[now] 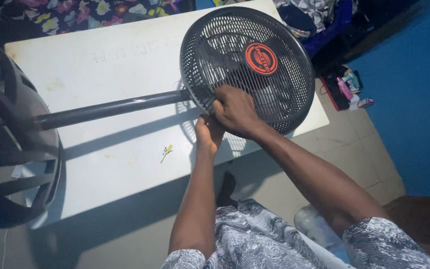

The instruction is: The person removes the front grille of a standing electric fan by unscrewing fasteners with a screwdriver and then detaching the grille. The fan remains on a white table while the person works with both hands.

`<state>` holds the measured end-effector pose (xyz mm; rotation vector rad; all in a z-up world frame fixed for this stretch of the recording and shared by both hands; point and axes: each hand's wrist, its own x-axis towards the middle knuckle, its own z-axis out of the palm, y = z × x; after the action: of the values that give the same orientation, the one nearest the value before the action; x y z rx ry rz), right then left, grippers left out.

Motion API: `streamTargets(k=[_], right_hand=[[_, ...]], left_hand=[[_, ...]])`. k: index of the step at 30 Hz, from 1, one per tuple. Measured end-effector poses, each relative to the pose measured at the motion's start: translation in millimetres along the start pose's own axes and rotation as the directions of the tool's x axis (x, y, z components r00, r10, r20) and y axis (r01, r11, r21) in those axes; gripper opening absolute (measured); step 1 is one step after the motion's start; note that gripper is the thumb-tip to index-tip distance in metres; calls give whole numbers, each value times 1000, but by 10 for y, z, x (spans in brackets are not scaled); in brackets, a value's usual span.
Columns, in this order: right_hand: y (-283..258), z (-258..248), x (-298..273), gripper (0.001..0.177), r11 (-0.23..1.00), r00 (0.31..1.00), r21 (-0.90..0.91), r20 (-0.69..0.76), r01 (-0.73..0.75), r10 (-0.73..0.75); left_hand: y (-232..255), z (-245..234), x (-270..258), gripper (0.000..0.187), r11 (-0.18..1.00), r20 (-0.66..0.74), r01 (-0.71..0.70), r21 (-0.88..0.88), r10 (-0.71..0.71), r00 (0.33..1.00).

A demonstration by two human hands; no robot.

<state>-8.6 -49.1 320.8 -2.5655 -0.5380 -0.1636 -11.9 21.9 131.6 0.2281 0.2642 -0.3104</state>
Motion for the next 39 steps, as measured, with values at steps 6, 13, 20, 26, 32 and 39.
streamTargets(k=[6, 13, 20, 26, 32, 39], right_hand=[[18, -37, 10, 17, 999, 999, 34, 32, -8, 7], [66, -5, 29, 17, 998, 999, 49, 10, 36, -36], [72, 11, -2, 17, 998, 1000, 70, 22, 4, -5], [82, 19, 16, 17, 999, 999, 27, 30, -20, 20], [150, 102, 25, 20, 998, 999, 49, 42, -26, 24], [351, 95, 103, 20, 984, 985, 167, 170, -62, 33]], left_hand=[[-58, -31, 59, 41, 998, 6, -51, -40, 51, 999], [-90, -24, 90, 38, 996, -19, -85, -4, 85, 996], [-113, -42, 96, 33, 990, 47, -100, -101, 105, 993], [-42, 119, -69, 41, 996, -4, -72, -43, 72, 997], [48, 125, -141, 39, 991, 107, -61, -119, 74, 992], [5, 60, -126, 32, 986, 16, -134, -96, 136, 991]])
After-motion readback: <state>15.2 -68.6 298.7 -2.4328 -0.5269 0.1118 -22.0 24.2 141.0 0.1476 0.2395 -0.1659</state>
